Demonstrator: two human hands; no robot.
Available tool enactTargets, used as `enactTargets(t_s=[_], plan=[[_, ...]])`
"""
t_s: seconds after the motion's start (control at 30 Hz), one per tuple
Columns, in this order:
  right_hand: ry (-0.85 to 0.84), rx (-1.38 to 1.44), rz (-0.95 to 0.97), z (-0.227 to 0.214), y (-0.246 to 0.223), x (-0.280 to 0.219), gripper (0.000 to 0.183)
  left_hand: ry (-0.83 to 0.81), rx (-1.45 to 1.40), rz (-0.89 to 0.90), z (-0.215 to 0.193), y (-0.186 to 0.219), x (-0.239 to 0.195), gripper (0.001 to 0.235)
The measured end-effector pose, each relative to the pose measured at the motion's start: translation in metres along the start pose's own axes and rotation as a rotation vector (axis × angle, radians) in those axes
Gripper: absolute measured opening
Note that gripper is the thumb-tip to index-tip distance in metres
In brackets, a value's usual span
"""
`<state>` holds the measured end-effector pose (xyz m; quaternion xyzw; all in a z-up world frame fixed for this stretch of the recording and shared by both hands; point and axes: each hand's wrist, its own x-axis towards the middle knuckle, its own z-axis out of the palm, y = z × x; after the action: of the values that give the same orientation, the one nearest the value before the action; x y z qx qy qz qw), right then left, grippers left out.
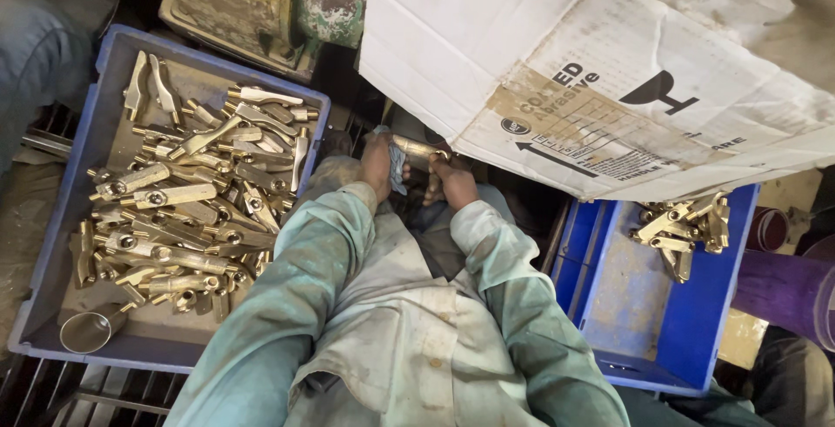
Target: The person cleans metallic components using a cloth while sitting in a workspace, picking items from a bin and placing them into another after wiping.
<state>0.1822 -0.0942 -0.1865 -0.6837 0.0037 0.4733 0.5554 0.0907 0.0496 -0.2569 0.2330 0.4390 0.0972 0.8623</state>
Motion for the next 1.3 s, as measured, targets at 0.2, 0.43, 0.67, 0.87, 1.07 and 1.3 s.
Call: enactTargets(t_s=[0.2,0.43,0.67,0.87,1.07,1.3], plan=[[-0.01,-0.006,-0.01,0.003,-0.003,-0.001,0.023,0.01,-0.015,0.032,-0.002,-0.001,0.003,0.027],[0.015,0.002,-0.042,-0.001,-0.002,-0.007,0.023,-0.008,-0.016,0.024,0.002,-0.011,0.01,0.027],[0.061,0.011,-0.069,-0.014,0.0,-0.015,0.018,-0.08,-0.053,0.002,0.018,-0.017,0.003,0.028],[0.061,0.01,-0.101,-0.022,-0.003,-0.026,0.018,-0.116,-0.037,-0.016,0.032,-0.021,-0.003,0.031],[0.093,0.023,-0.093,-0.025,-0.006,-0.039,0.018,-0.138,-0.007,-0.066,0.04,-0.028,-0.001,0.037],[0.08,-0.002,-0.151,-0.033,0.003,-0.041,0.028,-0.146,0.055,-0.071,0.037,-0.042,0.012,0.05]])
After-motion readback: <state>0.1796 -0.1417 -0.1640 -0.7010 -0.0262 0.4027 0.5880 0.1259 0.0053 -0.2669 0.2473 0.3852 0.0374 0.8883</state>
